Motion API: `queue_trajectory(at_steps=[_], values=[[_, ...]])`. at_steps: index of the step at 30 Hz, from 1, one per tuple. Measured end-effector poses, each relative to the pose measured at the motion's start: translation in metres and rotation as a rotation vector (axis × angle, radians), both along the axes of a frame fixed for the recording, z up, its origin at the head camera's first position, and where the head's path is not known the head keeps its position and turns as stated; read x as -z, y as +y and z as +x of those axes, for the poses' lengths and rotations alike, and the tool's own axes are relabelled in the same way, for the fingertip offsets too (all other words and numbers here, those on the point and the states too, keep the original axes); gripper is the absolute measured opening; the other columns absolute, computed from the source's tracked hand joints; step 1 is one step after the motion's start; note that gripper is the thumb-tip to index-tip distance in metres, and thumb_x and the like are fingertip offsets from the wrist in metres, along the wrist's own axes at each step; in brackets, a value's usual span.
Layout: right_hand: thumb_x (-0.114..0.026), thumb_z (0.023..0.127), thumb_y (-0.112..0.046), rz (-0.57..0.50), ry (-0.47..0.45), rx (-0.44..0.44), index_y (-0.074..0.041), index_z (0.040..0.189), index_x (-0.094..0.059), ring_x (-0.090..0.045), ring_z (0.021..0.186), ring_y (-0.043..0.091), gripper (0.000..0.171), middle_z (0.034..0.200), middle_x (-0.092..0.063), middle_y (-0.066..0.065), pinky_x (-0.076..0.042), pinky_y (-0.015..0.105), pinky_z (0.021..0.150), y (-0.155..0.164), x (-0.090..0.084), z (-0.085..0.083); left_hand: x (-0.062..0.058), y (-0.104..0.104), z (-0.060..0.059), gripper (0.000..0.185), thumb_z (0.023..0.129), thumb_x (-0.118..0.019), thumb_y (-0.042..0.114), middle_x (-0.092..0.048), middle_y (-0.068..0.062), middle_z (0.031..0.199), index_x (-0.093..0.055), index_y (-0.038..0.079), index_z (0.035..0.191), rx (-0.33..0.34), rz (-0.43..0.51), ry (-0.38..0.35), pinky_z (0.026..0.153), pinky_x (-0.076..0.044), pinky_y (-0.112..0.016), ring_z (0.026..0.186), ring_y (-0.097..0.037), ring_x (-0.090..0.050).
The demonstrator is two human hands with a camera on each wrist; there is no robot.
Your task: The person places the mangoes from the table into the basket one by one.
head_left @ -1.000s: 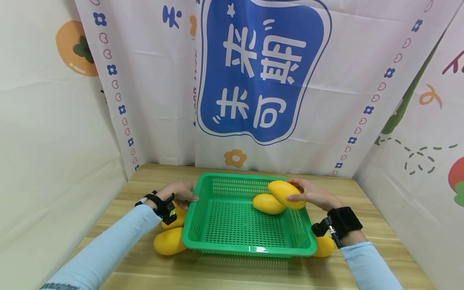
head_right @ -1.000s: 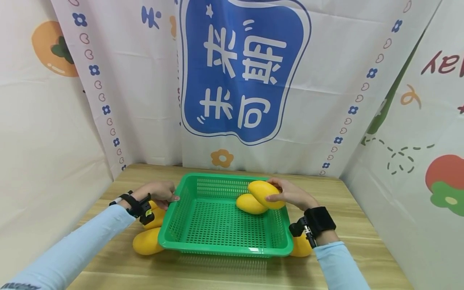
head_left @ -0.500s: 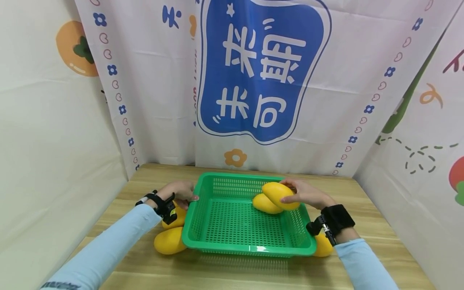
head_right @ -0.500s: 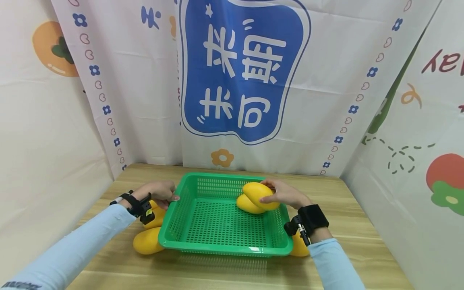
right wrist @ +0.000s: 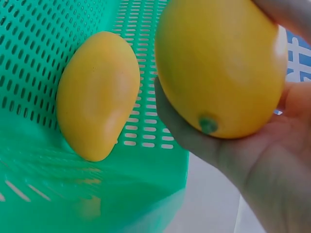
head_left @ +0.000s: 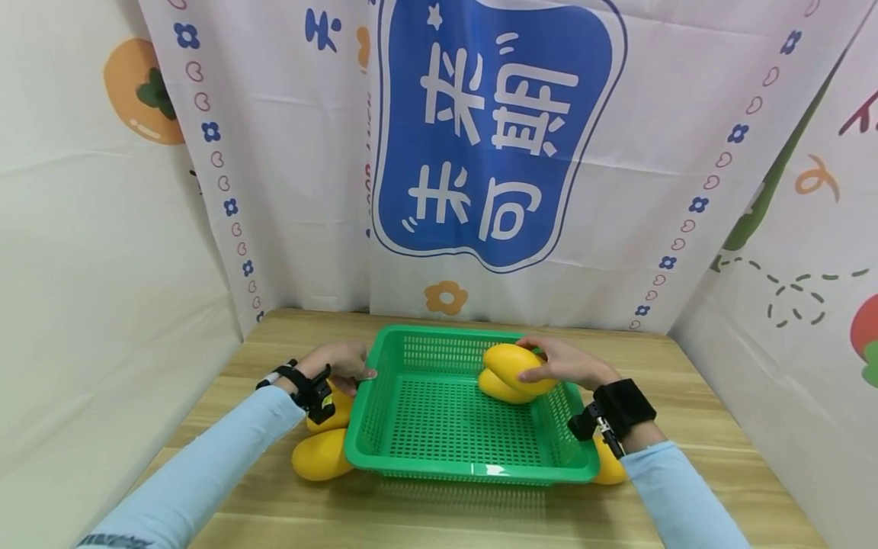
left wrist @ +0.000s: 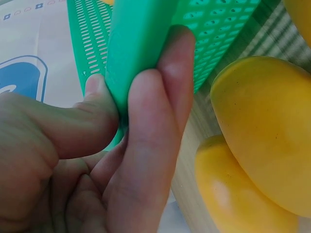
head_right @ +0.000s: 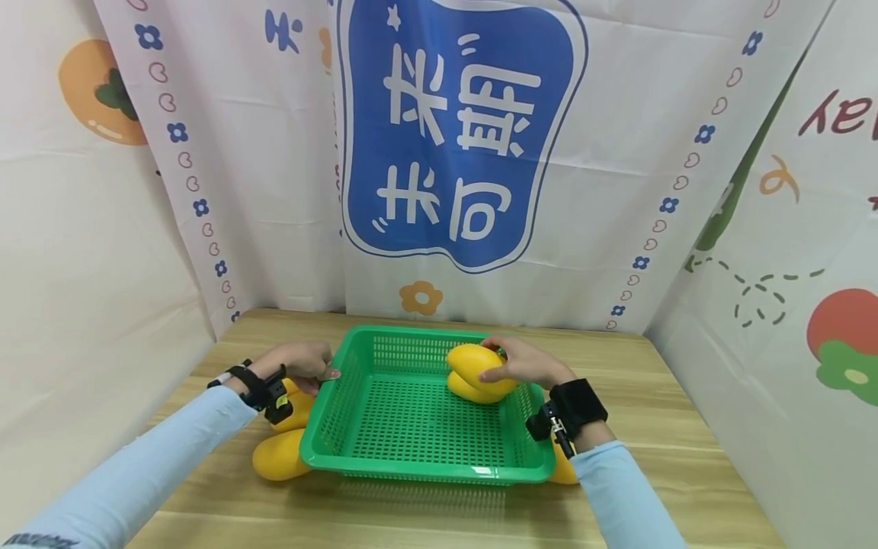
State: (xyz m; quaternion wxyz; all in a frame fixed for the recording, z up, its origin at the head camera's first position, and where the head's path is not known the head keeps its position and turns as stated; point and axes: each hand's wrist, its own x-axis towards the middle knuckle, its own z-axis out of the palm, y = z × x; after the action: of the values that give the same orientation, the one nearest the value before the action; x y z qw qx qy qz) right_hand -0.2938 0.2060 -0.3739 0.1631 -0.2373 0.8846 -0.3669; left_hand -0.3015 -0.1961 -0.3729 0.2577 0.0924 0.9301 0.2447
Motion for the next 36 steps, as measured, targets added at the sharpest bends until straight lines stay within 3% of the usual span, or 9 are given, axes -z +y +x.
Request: queue_trajectory(at_steps=[7,15,21,36], values=[[-0.075,0.088,-0.030,0.021,-0.019,0.009,-0.004,0.140,-0.047,-0.056,0.110,0.026,0.065,0.132,-0.056,0.015,-0.050,0.039,0.091,-0.006,0.005,-0.001,0.000,-0.001,0.000,0.023,0.103,-0.056,0.017,-0.054,-0.002,0.064,-0.065,0.001,0.089,0.000,0.009,-0.001,0.048,-0.050,-0.016,0.048,-0.007,-0.054],[-0.077,0.084,-0.027,0.059,0.024,0.020,-0.003,0.136,-0.051,-0.058,0.106,0.024,0.064,0.128,-0.058,0.014,-0.051,0.038,0.090,-0.010,0.008,0.000,0.000,-0.001,0.001,0.024,0.103,-0.055,0.016,-0.055,-0.002,0.065,-0.065,0.002,0.087,-0.003,0.011,0.002,0.049,-0.050,-0.015,0.049,-0.007,-0.054],[-0.078,0.082,-0.023,0.134,0.118,-0.036,-0.003,0.129,-0.057,-0.058,0.103,0.021,0.056,0.121,-0.062,0.011,-0.050,0.038,0.091,-0.015,0.009,-0.001,0.001,-0.001,0.002,0.024,0.103,-0.055,0.016,-0.053,-0.001,0.063,-0.065,0.002,0.086,-0.005,0.014,-0.011,0.049,-0.050,-0.015,0.049,-0.007,-0.053],[-0.085,0.076,-0.021,0.352,0.181,-0.083,-0.003,0.125,-0.062,-0.059,0.098,0.018,0.057,0.113,-0.066,0.007,-0.053,0.037,0.087,-0.027,0.018,-0.007,-0.001,-0.002,0.002,0.026,0.104,-0.054,0.016,-0.053,-0.001,0.063,-0.065,0.002,0.085,0.005,0.017,-0.011,0.049,-0.050,-0.015,0.049,-0.006,-0.053]])
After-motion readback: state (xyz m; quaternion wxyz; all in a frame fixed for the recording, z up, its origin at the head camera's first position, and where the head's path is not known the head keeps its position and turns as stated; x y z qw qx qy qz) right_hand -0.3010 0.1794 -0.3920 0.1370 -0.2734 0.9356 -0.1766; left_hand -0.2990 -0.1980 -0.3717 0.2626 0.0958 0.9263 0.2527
